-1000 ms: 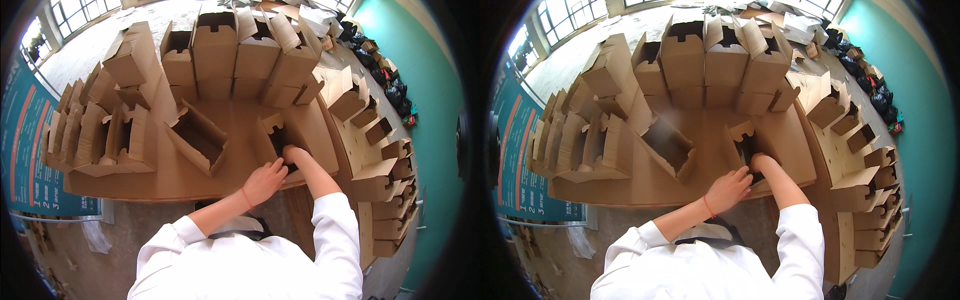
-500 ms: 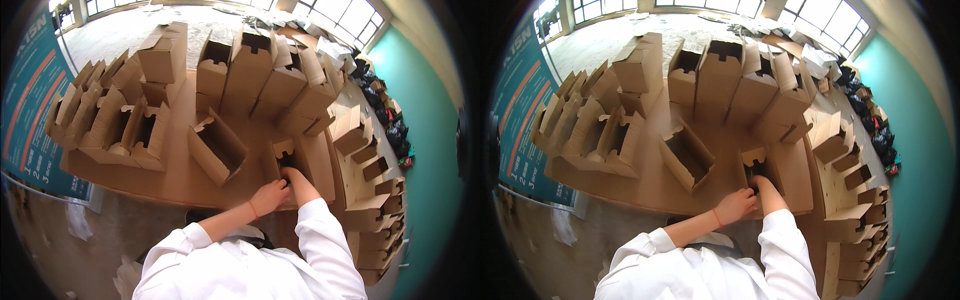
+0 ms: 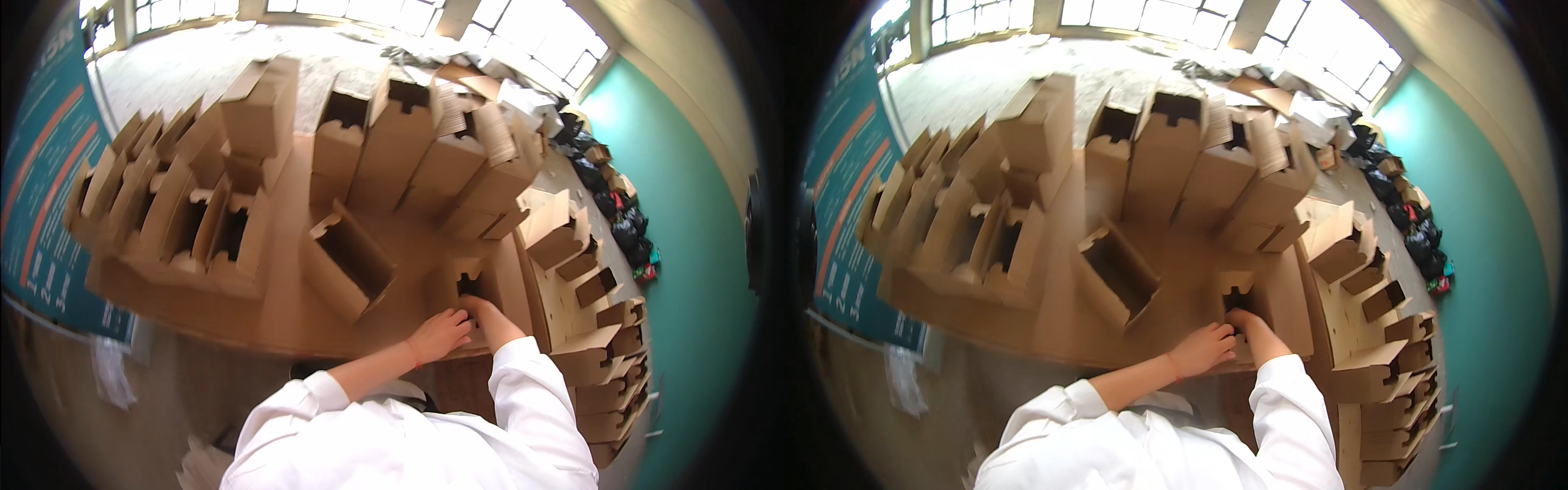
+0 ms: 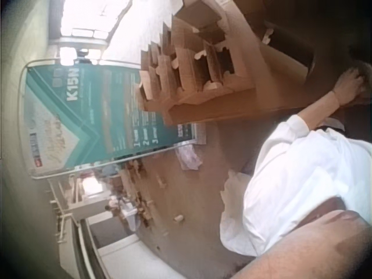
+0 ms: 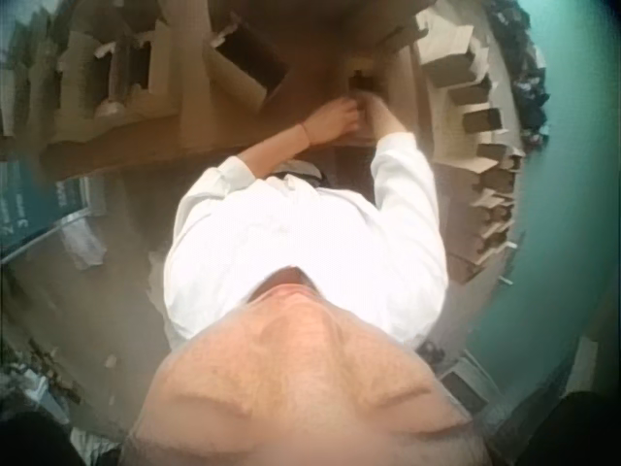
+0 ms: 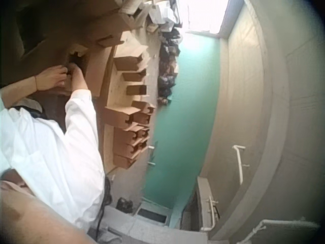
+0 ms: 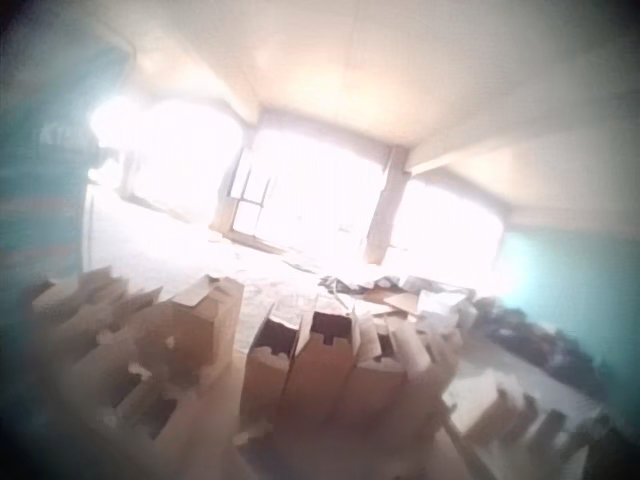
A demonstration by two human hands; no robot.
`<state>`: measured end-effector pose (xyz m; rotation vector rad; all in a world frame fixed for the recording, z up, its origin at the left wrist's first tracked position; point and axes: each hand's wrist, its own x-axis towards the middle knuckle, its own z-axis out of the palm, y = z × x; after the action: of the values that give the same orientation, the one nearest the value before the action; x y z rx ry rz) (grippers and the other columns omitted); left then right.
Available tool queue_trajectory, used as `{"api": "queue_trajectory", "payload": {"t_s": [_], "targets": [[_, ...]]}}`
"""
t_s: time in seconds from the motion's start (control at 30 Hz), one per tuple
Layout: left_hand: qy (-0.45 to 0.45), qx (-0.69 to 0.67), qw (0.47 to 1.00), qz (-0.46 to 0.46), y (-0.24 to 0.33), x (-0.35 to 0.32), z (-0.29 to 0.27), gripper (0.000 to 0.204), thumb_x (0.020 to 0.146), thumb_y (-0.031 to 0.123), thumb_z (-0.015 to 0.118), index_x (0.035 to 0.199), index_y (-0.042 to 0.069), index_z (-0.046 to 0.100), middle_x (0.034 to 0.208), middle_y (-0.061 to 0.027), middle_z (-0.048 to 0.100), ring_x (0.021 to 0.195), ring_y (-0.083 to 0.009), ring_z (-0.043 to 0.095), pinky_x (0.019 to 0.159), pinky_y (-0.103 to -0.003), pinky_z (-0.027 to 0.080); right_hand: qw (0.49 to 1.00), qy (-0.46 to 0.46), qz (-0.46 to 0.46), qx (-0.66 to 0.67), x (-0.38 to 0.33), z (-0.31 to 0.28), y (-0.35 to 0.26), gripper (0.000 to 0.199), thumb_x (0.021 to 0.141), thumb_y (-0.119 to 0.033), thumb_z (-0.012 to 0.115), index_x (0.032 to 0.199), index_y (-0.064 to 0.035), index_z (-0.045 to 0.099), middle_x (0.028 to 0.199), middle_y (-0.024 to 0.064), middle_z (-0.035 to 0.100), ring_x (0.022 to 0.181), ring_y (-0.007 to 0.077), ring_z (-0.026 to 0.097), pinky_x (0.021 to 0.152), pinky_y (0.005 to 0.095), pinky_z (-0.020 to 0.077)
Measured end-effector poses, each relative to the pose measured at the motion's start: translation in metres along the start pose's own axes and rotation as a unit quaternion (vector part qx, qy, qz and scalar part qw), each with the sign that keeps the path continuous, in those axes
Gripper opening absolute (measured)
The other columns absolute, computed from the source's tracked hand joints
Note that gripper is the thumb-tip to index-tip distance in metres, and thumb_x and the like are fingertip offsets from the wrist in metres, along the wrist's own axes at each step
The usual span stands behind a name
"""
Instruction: The person places bottles into cardboard boxes and organizes the boxes on a table.
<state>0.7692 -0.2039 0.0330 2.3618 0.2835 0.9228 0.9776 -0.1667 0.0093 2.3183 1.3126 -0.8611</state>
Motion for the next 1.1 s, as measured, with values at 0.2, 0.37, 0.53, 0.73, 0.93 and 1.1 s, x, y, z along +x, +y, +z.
{"api": "queue_trajectory", "payload": {"t_s": [0.2,0.37,0.53,0.73,0.93,1.1], "targets": [[0.024,-0.022,0.999,0.009,-0.006,-0.010,-0.011,0.016,0.087,0.019,0.059,0.091,0.006,0.053,0.104,-0.0106,0.051,0.090,-0.0311,0.052,0.078,-0.041,0.048,0.983,0.065,0.056,0.163,-0.010,0.022,-0.002,0.051,0.084,-0.043,0.058,0.115,-0.0030,0.063,0.117,0.0157,0.062,0.109,0.0273,0.059,0.090,0.0429,0.0454],[-0.017,0.015,0.999,-0.040,-0.011,-0.006,-0.018,0.016,0.087,0.018,0.059,0.097,0.006,0.054,0.111,-0.0118,0.050,0.092,-0.0311,0.052,0.081,-0.041,0.048,0.871,-0.079,0.004,0.485,-0.045,-0.033,-0.013,0.036,0.085,-0.044,0.058,0.100,-0.0109,0.062,0.093,0.0062,0.067,0.076,0.0186,0.063,0.063,0.0344,0.0509],[0.010,-0.007,0.999,-0.046,-0.006,-0.022,-0.040,0.037,0.084,0.015,0.062,0.118,0.006,0.054,0.131,-0.0149,0.046,0.108,-0.0313,0.052,0.088,-0.037,0.047,0.777,-0.081,-0.069,0.621,-0.109,-0.073,-0.022,0.040,0.088,-0.041,0.056,0.099,-0.0028,0.061,0.082,0.0086,0.067,0.068,0.0179,0.063,0.063,0.0299,0.0525],[0.294,0.124,0.926,-0.200,-0.012,-0.043,-0.128,0.076,0.076,0.025,0.074,0.138,0.002,0.036,0.147,-0.0223,0.027,0.132,-0.0407,0.030,0.107,-0.049,0.027,0.699,-0.122,-0.215,0.671,-0.177,-0.082,-0.031,0.056,0.085,-0.042,0.061,0.124,-0.0041,0.048,0.093,0.0105,0.062,0.070,0.0167,0.062,0.057,0.0320,0.0527],[0.332,0.050,0.868,-0.367,-0.064,-0.067,-0.123,0.100,0.079,0.015,0.066,0.146,-0.005,-0.005,0.151,-0.0308,0.000,0.142,-0.0444,0.002,0.115,-0.047,0.009,0.668,-0.206,-0.332,0.633,-0.180,-0.078,-0.081,0.063,0.082,-0.041,0.066,0.127,-0.0040,0.043,0.097,0.0121,0.061,0.070,0.0197,0.063,0.060,0.0331,0.0552],[0.243,0.099,0.871,-0.416,-0.075,-0.085,-0.140,0.089,0.080,0.015,0.058,0.144,-0.010,0.002,0.140,-0.0351,0.027,0.130,-0.0458,0.032,0.107,-0.045,0.030,0.666,-0.295,-0.363,0.581,-0.162,-0.071,-0.131,0.072,0.080,-0.031,0.067,0.138,-0.0058,0.033,0.104,0.0105,0.058,0.074,0.0122,0.058,0.060,0.0236,0.0474]]}}
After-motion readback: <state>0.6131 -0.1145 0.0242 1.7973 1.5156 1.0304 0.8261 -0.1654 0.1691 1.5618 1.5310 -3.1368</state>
